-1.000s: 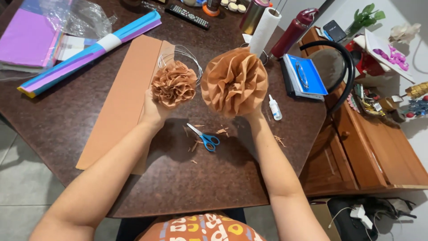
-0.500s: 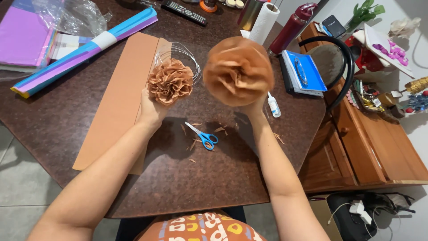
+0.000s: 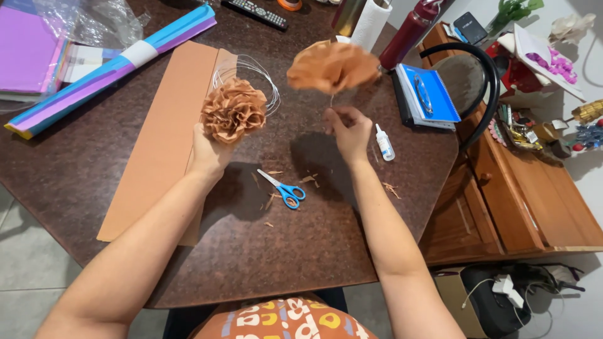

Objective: Making paper flowers by fluffing petals and trimming with scissors

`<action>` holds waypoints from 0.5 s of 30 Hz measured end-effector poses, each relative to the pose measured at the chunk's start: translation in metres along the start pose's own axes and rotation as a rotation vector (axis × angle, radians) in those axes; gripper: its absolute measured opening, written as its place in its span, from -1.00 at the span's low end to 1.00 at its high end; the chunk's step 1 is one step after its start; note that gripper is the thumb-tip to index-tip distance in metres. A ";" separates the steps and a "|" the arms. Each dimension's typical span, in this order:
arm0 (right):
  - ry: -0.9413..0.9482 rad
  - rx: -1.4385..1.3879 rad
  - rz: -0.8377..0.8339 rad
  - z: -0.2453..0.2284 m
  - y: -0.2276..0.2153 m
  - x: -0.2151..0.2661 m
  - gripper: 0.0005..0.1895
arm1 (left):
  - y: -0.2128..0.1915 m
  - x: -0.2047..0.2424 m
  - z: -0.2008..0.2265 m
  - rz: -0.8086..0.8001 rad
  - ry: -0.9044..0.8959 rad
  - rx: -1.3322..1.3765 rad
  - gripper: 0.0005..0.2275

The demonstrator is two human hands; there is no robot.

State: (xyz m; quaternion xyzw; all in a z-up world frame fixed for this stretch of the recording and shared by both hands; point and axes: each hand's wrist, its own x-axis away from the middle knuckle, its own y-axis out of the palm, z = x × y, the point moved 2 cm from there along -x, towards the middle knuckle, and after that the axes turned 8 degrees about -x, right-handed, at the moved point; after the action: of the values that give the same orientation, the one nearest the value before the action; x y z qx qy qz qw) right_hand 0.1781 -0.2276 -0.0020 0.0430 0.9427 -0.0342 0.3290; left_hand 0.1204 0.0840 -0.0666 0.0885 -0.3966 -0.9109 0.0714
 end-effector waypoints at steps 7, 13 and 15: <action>0.243 -0.239 0.040 0.009 0.012 0.004 -0.85 | -0.048 -0.037 -0.053 0.118 -0.238 0.559 -0.57; 0.242 -0.233 0.018 0.001 0.016 0.006 -0.88 | -0.040 -0.036 -0.037 0.091 -0.211 0.424 -0.58; 0.175 -0.219 -0.020 0.030 0.006 0.006 -0.92 | -0.035 -0.029 -0.033 0.087 -0.250 0.464 -0.54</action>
State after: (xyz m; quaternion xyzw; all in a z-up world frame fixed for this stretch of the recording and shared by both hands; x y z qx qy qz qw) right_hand 0.1923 -0.2237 -0.0296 0.0003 0.9663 0.0696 0.2477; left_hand 0.1541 0.0898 -0.1110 -0.0277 -0.6039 -0.7956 0.0390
